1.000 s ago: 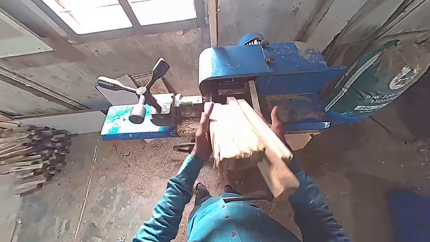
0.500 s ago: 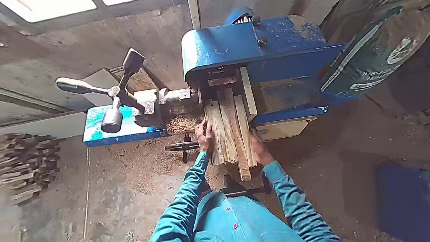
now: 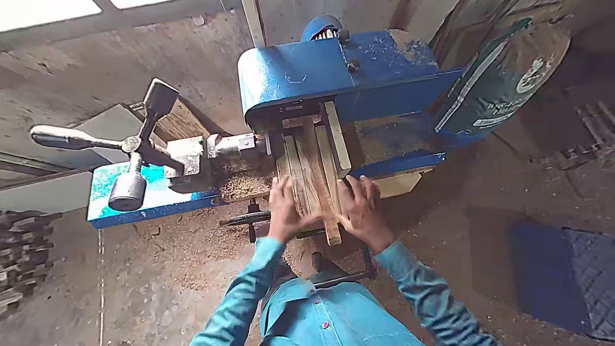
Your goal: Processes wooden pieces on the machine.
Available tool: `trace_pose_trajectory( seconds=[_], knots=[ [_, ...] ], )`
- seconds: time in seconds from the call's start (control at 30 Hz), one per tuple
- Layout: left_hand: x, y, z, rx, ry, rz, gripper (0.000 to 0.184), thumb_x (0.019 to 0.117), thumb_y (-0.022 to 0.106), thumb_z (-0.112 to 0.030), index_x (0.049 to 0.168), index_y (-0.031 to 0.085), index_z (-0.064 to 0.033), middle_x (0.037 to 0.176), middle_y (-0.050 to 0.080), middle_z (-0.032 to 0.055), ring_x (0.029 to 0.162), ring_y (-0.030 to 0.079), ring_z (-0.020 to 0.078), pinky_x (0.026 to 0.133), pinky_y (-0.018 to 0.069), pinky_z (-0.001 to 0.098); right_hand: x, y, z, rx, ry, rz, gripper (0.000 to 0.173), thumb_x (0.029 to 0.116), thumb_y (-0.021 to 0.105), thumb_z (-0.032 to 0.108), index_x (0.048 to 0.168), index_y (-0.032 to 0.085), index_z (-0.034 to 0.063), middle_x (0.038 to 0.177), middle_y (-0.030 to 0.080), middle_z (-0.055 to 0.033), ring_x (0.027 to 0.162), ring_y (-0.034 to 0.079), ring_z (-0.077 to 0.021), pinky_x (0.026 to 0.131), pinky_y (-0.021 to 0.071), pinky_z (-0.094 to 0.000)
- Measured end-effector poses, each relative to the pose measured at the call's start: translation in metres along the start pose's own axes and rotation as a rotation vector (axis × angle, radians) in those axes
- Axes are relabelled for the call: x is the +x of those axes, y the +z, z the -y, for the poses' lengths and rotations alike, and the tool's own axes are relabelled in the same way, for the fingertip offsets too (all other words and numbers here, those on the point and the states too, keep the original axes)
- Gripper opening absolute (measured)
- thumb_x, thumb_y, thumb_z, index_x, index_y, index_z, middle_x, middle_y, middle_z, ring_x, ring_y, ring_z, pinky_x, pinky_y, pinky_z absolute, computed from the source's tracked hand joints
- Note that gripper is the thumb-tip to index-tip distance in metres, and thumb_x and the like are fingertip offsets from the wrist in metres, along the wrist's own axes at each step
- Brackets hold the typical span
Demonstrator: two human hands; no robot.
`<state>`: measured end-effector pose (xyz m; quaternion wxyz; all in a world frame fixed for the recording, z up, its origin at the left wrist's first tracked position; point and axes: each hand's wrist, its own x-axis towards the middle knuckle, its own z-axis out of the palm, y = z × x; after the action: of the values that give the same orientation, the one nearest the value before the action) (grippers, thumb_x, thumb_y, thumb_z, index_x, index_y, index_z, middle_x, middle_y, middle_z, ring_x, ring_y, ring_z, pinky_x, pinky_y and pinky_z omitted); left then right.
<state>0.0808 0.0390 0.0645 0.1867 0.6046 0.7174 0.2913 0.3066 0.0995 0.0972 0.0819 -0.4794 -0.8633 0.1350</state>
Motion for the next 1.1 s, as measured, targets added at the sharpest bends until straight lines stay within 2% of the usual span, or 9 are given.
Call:
trace_pose_trajectory(
  seconds=[0.07, 0.1, 0.23, 0.37, 0.6, 0.77, 0.87, 0.93, 1.1],
  knots=[
    [-0.039, 0.012, -0.036, 0.292, 0.123, 0.180, 0.141, 0.0494, 0.076, -0.089, 0.158, 0.038, -0.0072, 0.165, 0.030, 0.0224, 0.154, 0.022, 0.0446, 0.121, 0.0159, 0.0707, -0.009, -0.003, 0.004, -0.233, -0.078, 0.149, 0.107, 0.0620, 0.096, 0.031, 0.154, 0.047, 0.0086, 0.172, 0.010, -0.0182, 0.155, 0.000, -0.0530, 0.113, -0.0011, -0.0834],
    [-0.051, 0.024, -0.047, 0.381, 0.182, 0.191, 0.140, 0.0447, 0.082, -0.084, 0.156, 0.043, -0.0077, 0.163, 0.035, 0.0216, 0.152, 0.028, 0.0441, 0.119, 0.0202, 0.0719, -0.008, 0.001, 0.005, -0.290, -0.098, 0.169, 0.102, 0.0625, 0.096, 0.027, 0.152, 0.050, 0.0077, 0.174, 0.004, -0.0153, 0.156, -0.005, -0.0503, 0.111, -0.0044, -0.0845],
    [-0.041, 0.052, -0.059, 0.529, 0.300, 0.109, 0.101, 0.0440, 0.091, -0.064, 0.125, 0.069, -0.0075, 0.141, 0.063, 0.0159, 0.138, 0.053, 0.0344, 0.114, 0.0342, 0.0636, 0.016, 0.012, 0.008, -0.380, -0.177, 0.104, 0.050, 0.0843, 0.077, 0.007, 0.133, 0.066, 0.0028, 0.172, 0.015, -0.0135, 0.159, 0.003, -0.0409, 0.116, -0.0021, -0.0795],
    [-0.006, 0.043, -0.062, 0.491, 0.252, 0.322, 0.087, 0.0603, 0.091, -0.052, 0.128, 0.065, -0.0042, 0.141, 0.062, 0.0177, 0.146, 0.043, 0.0339, 0.120, 0.0235, 0.0627, 0.048, 0.012, 0.004, -0.402, -0.226, 0.086, 0.042, 0.0844, 0.078, 0.011, 0.123, 0.069, -0.0022, 0.168, 0.022, -0.0236, 0.157, 0.009, -0.0474, 0.114, 0.0015, -0.0829],
    [0.003, 0.037, -0.065, 0.446, 0.140, 0.492, 0.094, 0.0631, 0.089, -0.054, 0.138, 0.059, -0.0065, 0.153, 0.051, 0.0159, 0.154, 0.029, 0.0307, 0.123, 0.0107, 0.0632, 0.098, 0.004, -0.003, -0.414, -0.237, 0.177, 0.024, 0.0949, 0.070, 0.024, 0.105, 0.077, 0.0037, 0.166, 0.024, -0.0260, 0.155, 0.009, -0.0506, 0.111, -0.0028, -0.0851],
    [-0.005, 0.015, -0.060, 0.406, 0.054, 0.585, 0.106, 0.0681, 0.087, -0.061, 0.155, 0.044, -0.0176, 0.168, 0.030, 0.0103, 0.158, 0.012, 0.0346, 0.121, 0.0053, 0.0692, 0.076, -0.009, 0.002, -0.286, -0.120, 0.291, 0.082, 0.0686, 0.093, 0.031, 0.139, 0.062, 0.0040, 0.168, 0.021, -0.0243, 0.154, 0.005, -0.0548, 0.108, -0.0004, -0.0882],
    [-0.013, -0.001, -0.049, 0.475, 0.001, 0.425, 0.120, 0.0625, 0.092, -0.053, 0.161, 0.034, -0.0175, 0.169, 0.027, 0.0120, 0.158, 0.018, 0.0309, 0.124, 0.0104, 0.0626, 0.050, -0.019, 0.026, -0.147, -0.118, 0.240, 0.122, 0.0600, 0.096, 0.047, 0.161, 0.035, 0.0138, 0.169, 0.017, -0.0250, 0.154, 0.007, -0.0554, 0.110, 0.0034, -0.0871],
    [-0.012, -0.003, -0.039, 0.503, -0.020, 0.420, 0.118, 0.0677, 0.092, -0.044, 0.163, 0.028, -0.0173, 0.169, 0.028, 0.0087, 0.158, 0.018, 0.0269, 0.126, 0.0105, 0.0585, 0.033, -0.005, 0.047, -0.163, -0.147, 0.283, 0.128, 0.0577, 0.098, 0.039, 0.162, 0.030, 0.0103, 0.171, 0.008, -0.0243, 0.156, 0.000, -0.0506, 0.110, -0.0022, -0.0866],
    [0.021, -0.001, -0.029, 0.556, -0.012, 0.499, 0.109, 0.0701, 0.089, -0.031, 0.161, 0.032, -0.0144, 0.164, 0.039, 0.0076, 0.157, 0.020, 0.0267, 0.127, 0.0077, 0.0548, 0.047, 0.036, 0.059, -0.272, -0.172, 0.258, 0.057, 0.0893, 0.072, 0.013, 0.142, 0.056, -0.0041, 0.169, 0.013, -0.0289, 0.157, 0.002, -0.0478, 0.110, -0.0044, -0.0850]
  ],
)
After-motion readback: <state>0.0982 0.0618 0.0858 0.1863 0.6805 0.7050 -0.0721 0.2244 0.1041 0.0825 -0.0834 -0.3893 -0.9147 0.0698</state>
